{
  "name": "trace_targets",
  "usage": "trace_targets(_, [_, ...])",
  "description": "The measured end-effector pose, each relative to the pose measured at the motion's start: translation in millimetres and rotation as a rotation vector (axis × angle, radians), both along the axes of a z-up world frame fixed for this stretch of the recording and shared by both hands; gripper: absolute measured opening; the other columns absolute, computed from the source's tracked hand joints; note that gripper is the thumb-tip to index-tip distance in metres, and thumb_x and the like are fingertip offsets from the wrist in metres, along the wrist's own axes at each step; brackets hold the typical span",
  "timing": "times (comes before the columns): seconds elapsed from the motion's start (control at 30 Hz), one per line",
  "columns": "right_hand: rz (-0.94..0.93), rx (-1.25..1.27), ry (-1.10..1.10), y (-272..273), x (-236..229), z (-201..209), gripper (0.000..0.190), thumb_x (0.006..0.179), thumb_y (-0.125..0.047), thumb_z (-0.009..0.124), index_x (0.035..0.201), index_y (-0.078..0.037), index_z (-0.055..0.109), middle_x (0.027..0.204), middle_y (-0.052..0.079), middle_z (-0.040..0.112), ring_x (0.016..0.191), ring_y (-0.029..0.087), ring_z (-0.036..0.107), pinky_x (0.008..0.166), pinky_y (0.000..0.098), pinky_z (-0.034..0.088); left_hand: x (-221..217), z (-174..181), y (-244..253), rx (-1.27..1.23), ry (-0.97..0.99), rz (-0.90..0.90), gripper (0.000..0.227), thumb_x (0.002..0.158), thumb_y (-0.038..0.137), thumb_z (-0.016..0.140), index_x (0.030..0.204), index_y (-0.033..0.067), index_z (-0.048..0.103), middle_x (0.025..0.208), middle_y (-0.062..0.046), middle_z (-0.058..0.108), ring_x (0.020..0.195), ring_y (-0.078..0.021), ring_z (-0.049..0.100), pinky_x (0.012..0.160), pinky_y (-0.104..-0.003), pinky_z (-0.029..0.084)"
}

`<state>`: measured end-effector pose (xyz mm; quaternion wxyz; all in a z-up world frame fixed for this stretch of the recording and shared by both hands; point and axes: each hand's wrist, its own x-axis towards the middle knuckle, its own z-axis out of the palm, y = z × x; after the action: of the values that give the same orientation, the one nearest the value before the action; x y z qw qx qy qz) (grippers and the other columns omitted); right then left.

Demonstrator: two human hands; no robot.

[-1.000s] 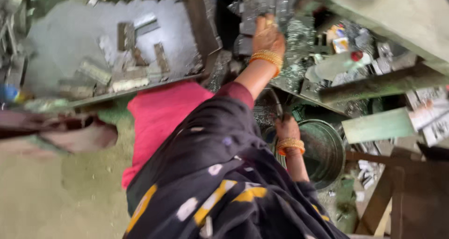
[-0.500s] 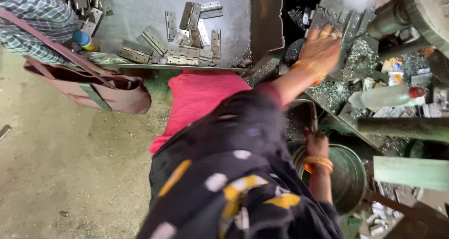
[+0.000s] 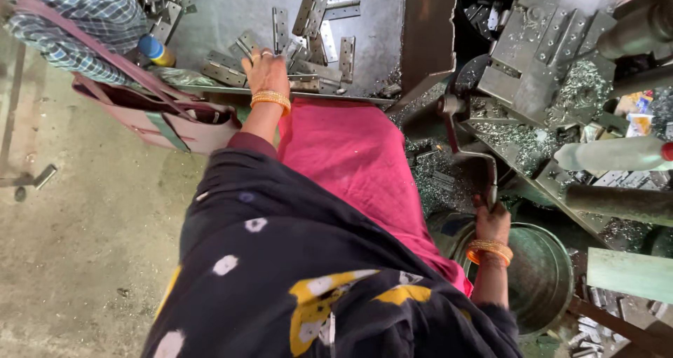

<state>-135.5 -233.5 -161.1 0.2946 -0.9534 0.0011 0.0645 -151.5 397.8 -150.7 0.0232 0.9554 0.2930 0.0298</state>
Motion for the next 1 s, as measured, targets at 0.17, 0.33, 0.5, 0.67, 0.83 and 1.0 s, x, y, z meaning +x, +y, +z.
trace_targets(0.17, [-0.047,0.001,0.093,12,2,20,0.05,0.095,-0.042,0.07,0.098,0.008,0.067,0.075,0.026,0.068,0.072,0.042,0.069,0.067,0.0477,0.05,-12,54,-39,-0.551,-0.52,0.142,0.028,0.08,0.006,0.077,0.107,0.0048,0.07,0.103,-0.014,0.073,0.104,-0.0364,0.068,0.089,-0.043,0.054])
trace_targets(0.33, [-0.112,-0.105,0.28,10,7,33,0.054,0.097,-0.048,0.064,0.098,0.005,0.072,0.083,0.032,0.07,0.086,0.051,0.066,0.072,0.0561,0.049,45,133,-178,-0.575,-0.889,-0.408,0.014,0.092,0.005,0.071,0.105,0.0081,0.074,0.095,-0.015,0.073,0.088,-0.0341,0.07,0.077,-0.042,0.055])
trace_targets(0.5, [-0.071,0.023,0.065,26,-2,38,0.044,0.089,-0.038,0.065,0.112,-0.001,0.068,0.097,0.029,0.069,0.099,0.049,0.066,0.08,0.0526,0.051,85,163,-354,-0.304,-0.758,-0.86,0.022,0.097,0.019,0.062,0.111,0.0042,0.071,0.11,-0.02,0.07,0.101,-0.0379,0.066,0.079,-0.046,0.055])
trace_targets(0.67, [-0.053,-0.075,0.052,40,-11,76,0.047,0.091,-0.04,0.066,0.115,0.001,0.064,0.1,0.031,0.068,0.099,0.051,0.065,0.082,0.0541,0.05,105,149,-403,0.026,-0.537,-0.852,0.026,0.082,0.02,0.06,0.097,0.0033,0.073,0.119,-0.019,0.071,0.116,-0.0301,0.059,0.102,-0.047,0.044])
trace_targets(0.83, [-0.043,-0.164,0.096,30,16,96,0.044,0.092,-0.041,0.063,0.112,-0.003,0.066,0.101,0.028,0.071,0.099,0.047,0.068,0.083,0.0545,0.052,137,154,-390,-0.111,-0.253,-0.763,0.022,0.092,0.015,0.057,0.09,0.0044,0.076,0.109,-0.014,0.073,0.121,-0.0246,0.052,0.097,-0.044,0.035])
trace_targets(1.0, [-0.168,-0.046,0.11,39,-9,47,0.045,0.09,-0.042,0.065,0.116,-0.005,0.068,0.102,0.03,0.069,0.098,0.049,0.066,0.081,0.054,0.052,146,163,-389,-0.1,-0.387,-0.713,0.022,0.09,0.015,0.058,0.084,0.0061,0.077,0.11,-0.011,0.074,0.122,-0.0245,0.052,0.105,-0.044,0.033])
